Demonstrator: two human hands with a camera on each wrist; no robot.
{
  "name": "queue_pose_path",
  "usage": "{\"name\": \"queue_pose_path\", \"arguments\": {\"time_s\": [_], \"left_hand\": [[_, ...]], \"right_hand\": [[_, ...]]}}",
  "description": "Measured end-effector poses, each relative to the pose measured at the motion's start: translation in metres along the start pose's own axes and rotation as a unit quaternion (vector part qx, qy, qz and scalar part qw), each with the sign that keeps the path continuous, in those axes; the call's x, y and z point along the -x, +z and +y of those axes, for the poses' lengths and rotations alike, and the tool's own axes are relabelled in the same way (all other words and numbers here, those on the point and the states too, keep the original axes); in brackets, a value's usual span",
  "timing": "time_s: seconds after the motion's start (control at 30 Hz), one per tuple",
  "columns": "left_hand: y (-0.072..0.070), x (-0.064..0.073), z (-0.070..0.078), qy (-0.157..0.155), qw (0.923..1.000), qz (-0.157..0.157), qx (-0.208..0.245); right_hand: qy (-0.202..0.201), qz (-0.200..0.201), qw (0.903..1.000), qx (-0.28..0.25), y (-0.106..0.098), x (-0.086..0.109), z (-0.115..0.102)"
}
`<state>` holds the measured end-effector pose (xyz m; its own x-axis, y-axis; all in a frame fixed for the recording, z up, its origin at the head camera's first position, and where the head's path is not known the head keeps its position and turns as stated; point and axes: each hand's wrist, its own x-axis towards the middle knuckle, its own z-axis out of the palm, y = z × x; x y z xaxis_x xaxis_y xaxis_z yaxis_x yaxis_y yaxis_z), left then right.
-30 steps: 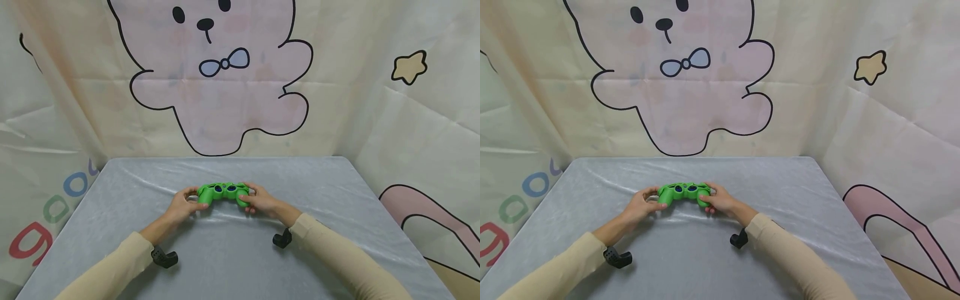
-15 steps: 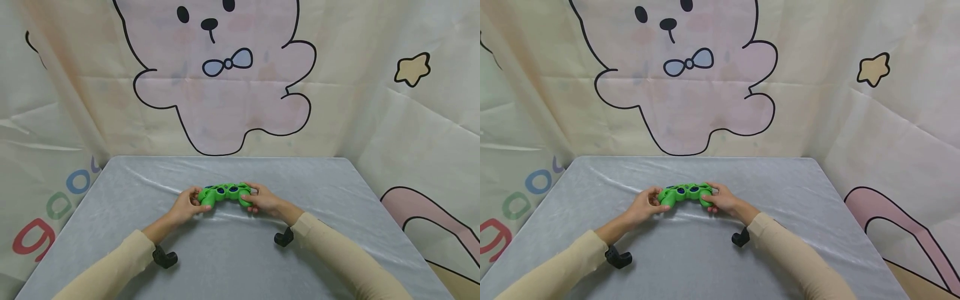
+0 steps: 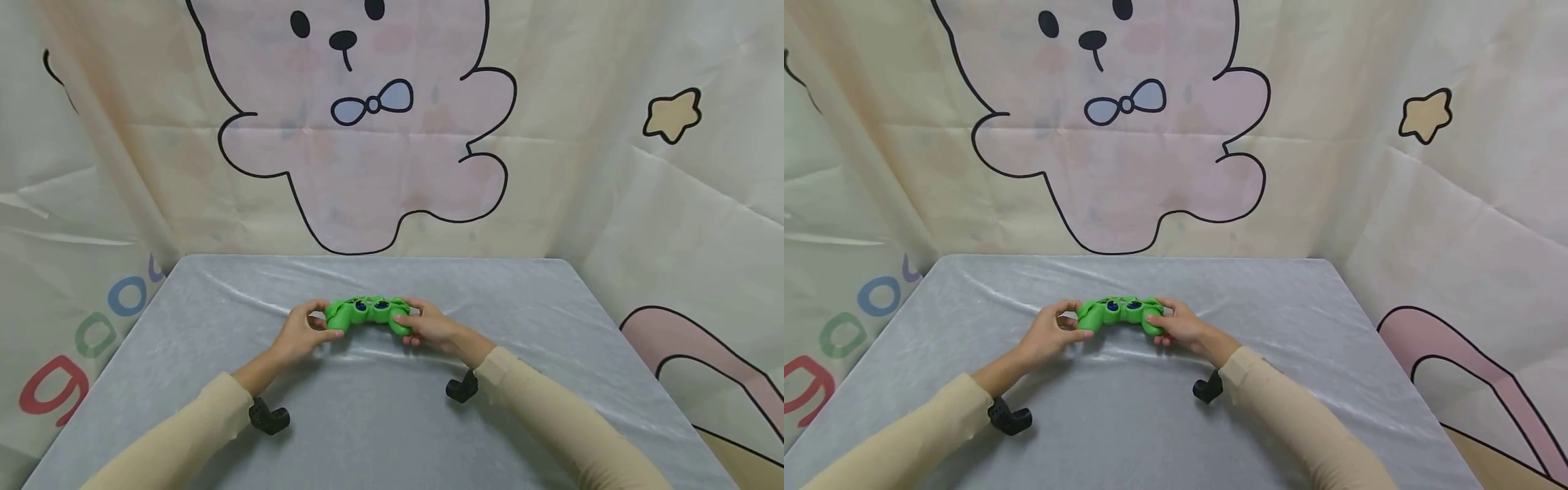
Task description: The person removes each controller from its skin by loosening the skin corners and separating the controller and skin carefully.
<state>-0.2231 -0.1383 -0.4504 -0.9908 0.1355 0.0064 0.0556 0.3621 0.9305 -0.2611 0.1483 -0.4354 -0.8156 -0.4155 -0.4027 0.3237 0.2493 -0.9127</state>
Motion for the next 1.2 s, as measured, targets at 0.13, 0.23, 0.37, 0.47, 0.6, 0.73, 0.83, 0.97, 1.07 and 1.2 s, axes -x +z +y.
{"name": "queue_pose_path", "arguments": {"time_s": [0.13,0.23,0.37,0.47,0.6,0.73,0.83,0.97,1.07,1.2], "left_hand": [[-0.0037,-0.0022,0.0004,-0.009,0.9993,-0.031,0.02],[-0.0045,-0.0022,0.0007,-0.009,0.9986,-0.042,0.03],[-0.0045,-0.0024,0.0009,0.0,0.9983,-0.048,0.034],[-0.0037,-0.0031,0.0003,0.001,0.9986,-0.042,0.033],[-0.0021,-0.0042,-0.0008,0.007,0.9997,-0.022,0.006],[-0.0005,-0.0024,-0.0001,0.008,0.9999,-0.015,-0.001],[-0.0006,0.0001,0.0007,-0.002,0.9996,-0.023,0.018],[-0.001,0.0001,0.0011,0.006,0.9999,-0.006,0.007],[-0.002,-0.001,0.0012,0.016,0.9996,0.014,-0.017],[-0.0024,-0.0019,0.0002,0.015,0.9993,0.019,-0.03]], "right_hand": [[0.009,0.008,0.9999,-0.002,0.0009,-0.0007,-0.002],[0.011,0.011,0.9999,0.0,0.0011,-0.001,-0.0025],[0.008,0.009,0.9999,-0.001,0.001,-0.0012,-0.0015],[0.002,0.007,1.0,0.0,0.0013,-0.0005,-0.0006],[-0.005,0.004,1.0,0.003,0.0014,0.0002,0.0005],[-0.008,0.001,0.9999,0.008,0.0007,-0.0004,0.0006],[-0.01,-0.006,0.9998,0.016,-0.0003,0.0003,-0.0003],[-0.012,-0.007,0.9997,0.018,-0.0004,0.003,-0.0027],[-0.013,0.001,0.9998,0.017,0.002,0.0031,-0.0037],[-0.009,0.011,0.9997,0.018,0.0056,0.0022,-0.0019]]}}
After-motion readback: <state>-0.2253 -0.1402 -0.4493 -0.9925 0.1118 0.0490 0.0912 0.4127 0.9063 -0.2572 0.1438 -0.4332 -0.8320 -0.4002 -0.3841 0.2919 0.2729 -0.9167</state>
